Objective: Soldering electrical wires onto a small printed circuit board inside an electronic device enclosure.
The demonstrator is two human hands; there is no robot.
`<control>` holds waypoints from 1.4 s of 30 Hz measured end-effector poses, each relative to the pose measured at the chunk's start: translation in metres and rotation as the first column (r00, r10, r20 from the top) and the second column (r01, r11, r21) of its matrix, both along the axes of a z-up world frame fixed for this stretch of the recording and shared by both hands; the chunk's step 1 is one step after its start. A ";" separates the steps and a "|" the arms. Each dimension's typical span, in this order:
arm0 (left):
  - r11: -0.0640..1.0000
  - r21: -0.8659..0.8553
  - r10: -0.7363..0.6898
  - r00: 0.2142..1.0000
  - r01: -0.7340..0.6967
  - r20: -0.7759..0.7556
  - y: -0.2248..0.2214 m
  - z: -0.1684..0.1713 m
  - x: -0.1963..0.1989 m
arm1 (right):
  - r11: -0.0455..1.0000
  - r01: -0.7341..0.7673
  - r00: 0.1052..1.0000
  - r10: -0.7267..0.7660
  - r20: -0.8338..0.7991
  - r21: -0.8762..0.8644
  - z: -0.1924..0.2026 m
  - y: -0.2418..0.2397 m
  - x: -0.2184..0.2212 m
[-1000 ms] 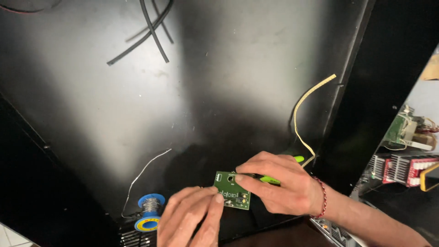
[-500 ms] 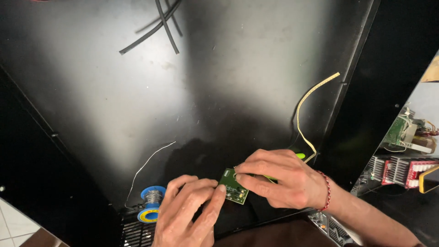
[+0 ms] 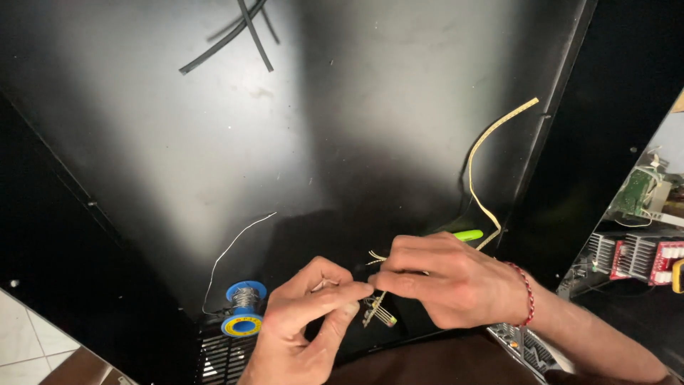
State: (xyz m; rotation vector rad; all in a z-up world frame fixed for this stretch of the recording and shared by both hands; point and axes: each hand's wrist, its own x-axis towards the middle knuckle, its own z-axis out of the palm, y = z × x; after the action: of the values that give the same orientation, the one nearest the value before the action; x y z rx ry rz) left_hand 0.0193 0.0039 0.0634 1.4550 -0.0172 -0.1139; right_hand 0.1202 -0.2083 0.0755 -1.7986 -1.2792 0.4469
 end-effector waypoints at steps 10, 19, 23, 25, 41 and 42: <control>0.991 -0.109 -0.090 0.993 0.081 -0.081 0.004 -0.002 -0.001 | 0.991 0.132 0.935 -0.137 -0.328 -0.036 0.016 -0.002 -0.032; 0.964 -0.124 -0.252 0.957 0.235 -0.145 -0.002 -0.007 -0.022 | 0.986 0.162 0.821 -0.157 -0.548 -0.040 0.011 -0.022 -0.058; 0.967 -0.126 -0.234 0.968 0.222 -0.094 -0.003 -0.007 -0.022 | 0.985 0.174 0.877 -0.158 -0.454 -0.007 0.009 -0.023 -0.056; 0.966 -0.149 -0.221 0.973 0.211 -0.058 -0.004 -0.003 -0.020 | 0.986 0.163 0.924 -0.142 -0.355 0.031 0.012 -0.020 -0.053; 0.984 0.100 -0.171 0.953 0.150 0.248 0.000 0.005 -0.012 | 0.974 0.195 0.976 -0.180 -0.125 0.120 0.003 -0.008 -0.048; 0.983 0.102 -0.171 0.956 0.150 0.241 0.000 0.005 -0.013 | 0.971 0.202 0.974 -0.185 -0.130 0.126 0.002 -0.008 -0.048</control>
State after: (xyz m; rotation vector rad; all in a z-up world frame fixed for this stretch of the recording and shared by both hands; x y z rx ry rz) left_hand 0.0066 0.0043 0.0683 1.5420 -0.3398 -0.0644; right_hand 0.0719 -0.2164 0.0774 -1.7332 -1.0170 0.3409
